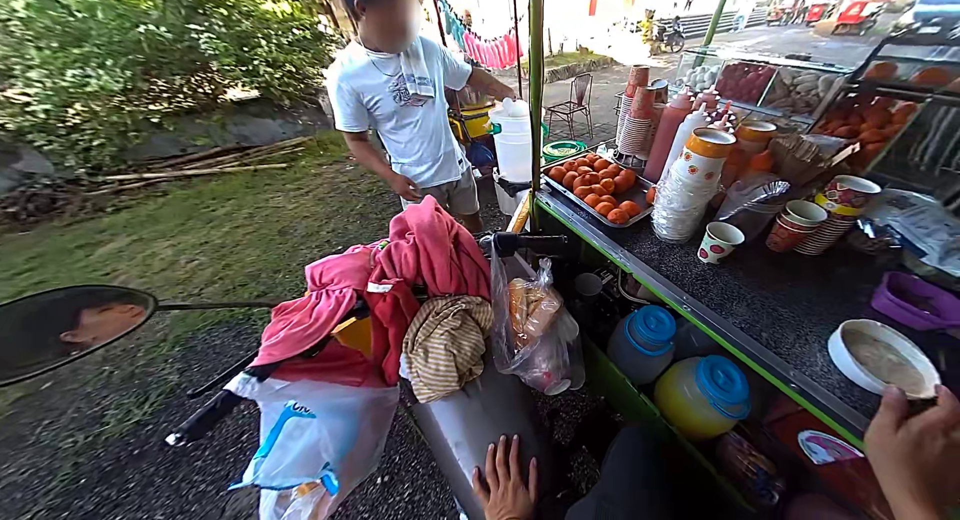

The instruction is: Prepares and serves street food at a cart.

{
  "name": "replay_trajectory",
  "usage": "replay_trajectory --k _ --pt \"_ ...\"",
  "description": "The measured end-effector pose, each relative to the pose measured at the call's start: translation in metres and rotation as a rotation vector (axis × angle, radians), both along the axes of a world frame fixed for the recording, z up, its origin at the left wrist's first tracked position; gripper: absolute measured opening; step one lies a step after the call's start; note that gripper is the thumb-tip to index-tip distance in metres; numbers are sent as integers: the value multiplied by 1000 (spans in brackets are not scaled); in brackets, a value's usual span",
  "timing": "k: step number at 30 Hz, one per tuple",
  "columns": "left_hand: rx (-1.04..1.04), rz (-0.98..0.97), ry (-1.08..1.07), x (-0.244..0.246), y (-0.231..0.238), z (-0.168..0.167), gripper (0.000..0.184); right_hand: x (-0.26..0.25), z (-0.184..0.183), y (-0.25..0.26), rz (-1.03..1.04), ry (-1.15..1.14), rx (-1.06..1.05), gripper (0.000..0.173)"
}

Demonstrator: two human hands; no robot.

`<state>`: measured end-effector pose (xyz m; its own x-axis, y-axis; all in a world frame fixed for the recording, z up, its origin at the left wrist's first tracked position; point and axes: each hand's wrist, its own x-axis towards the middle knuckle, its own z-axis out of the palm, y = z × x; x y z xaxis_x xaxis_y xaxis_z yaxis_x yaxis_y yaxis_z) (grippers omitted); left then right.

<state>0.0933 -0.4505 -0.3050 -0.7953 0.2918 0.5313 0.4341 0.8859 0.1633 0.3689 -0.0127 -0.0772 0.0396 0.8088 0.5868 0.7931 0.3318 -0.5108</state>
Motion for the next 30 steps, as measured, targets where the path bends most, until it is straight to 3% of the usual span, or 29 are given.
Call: replay_trajectory --k 21,25,28,30 --pt "6 -9 -35 2 1 13 67 -1 3 -3 -14 -19 -16 67" --pt "21 -28 -51 1 1 15 68 4 8 -8 81 52 59 65" --pt "30 -31 -36 0 0 11 68 17 2 -18 272 101 230 58" --pt "24 -35 -39 -1 -1 10 66 30 -7 -44 430 4 294 53"
